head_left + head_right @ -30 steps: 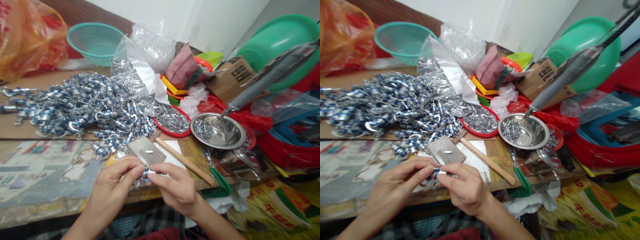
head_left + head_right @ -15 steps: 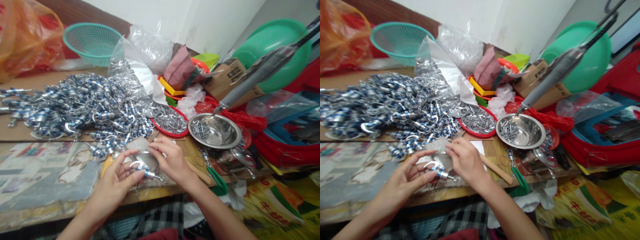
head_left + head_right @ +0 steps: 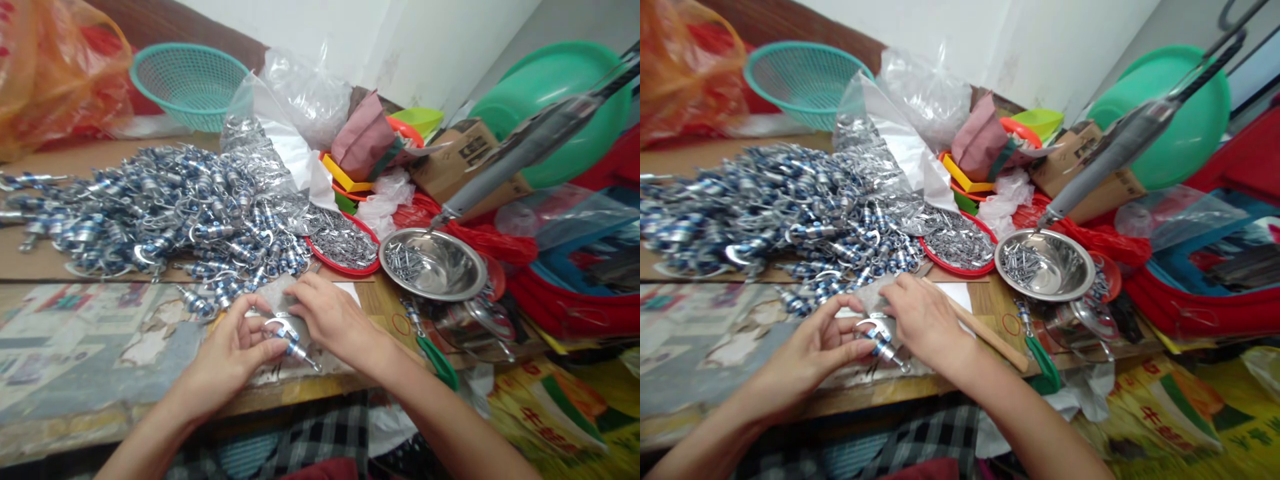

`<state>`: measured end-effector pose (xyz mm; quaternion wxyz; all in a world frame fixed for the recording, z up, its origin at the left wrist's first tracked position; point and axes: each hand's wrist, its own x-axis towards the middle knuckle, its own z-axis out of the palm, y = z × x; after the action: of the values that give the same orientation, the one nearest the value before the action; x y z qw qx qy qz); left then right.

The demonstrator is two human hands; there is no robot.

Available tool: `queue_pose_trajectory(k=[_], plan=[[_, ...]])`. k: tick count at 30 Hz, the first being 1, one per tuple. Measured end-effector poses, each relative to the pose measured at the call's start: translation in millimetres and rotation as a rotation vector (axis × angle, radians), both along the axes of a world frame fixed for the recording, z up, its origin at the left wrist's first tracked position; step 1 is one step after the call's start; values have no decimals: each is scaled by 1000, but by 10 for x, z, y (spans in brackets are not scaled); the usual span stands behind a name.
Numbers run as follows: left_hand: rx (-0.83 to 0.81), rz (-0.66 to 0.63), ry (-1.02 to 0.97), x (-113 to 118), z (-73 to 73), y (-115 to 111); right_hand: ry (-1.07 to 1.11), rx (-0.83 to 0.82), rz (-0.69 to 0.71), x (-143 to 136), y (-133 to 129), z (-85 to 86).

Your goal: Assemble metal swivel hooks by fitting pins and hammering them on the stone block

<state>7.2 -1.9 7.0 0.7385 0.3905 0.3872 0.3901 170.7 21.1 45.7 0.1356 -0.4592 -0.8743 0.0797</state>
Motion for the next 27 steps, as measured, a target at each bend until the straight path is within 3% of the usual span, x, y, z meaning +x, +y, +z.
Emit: queue_pose_trajectory(k=[12, 17, 22, 27], plan=[[-7, -22, 28, 6, 30, 0, -59, -23, 198, -16, -45, 94], [15, -33, 8, -3, 4, 2, -41, 62, 181, 117, -35, -13], [-4, -30, 11, 2, -7, -1, 178, 95, 57, 284, -69, -121], [-1, -50, 25, -3, 21, 11, 278, 87, -10, 205, -59, -141]])
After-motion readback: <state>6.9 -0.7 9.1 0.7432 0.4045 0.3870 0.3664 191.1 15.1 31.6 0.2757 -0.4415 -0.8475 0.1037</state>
